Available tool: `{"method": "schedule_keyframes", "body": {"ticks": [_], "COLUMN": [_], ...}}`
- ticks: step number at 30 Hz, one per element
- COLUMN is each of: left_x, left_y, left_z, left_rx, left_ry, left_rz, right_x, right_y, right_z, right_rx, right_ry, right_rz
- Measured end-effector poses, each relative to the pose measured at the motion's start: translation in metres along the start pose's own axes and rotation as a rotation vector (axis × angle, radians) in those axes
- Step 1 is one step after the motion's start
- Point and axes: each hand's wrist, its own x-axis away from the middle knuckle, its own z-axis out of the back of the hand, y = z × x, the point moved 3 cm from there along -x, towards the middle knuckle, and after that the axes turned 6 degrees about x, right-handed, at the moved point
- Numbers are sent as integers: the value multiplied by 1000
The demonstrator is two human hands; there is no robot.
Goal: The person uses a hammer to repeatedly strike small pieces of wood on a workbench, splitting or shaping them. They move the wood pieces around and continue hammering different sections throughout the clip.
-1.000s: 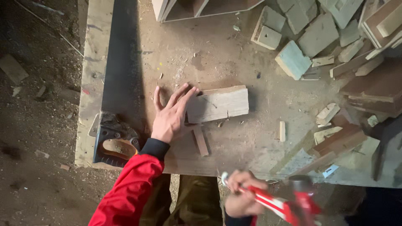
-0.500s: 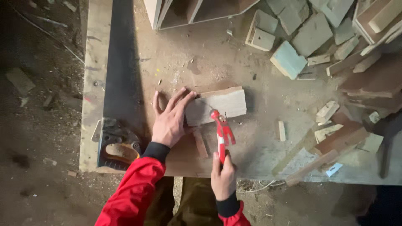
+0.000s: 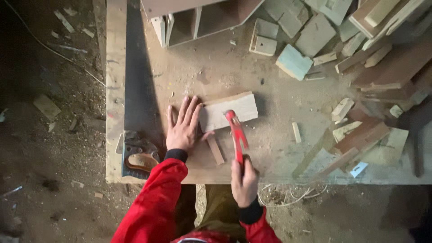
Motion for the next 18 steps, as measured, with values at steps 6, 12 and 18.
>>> {"method": "schedule_keyframes", "body": {"ticks": [6, 12, 18], "left_x": [1, 2, -2], "left_y": [2, 0, -2], "left_z": [-4, -8, -6], "left_rx": [-59, -85, -32], "left_ry": [-28, -18, -17], "left_rz": [17, 14, 19], "right_x": [3, -12, -4], "right_y": [16, 46, 23], "right_z": [1, -14, 13], "right_rx": [-126, 189, -292], "right_ry": [-20, -55, -13], "right_rz": [50, 19, 31]}}
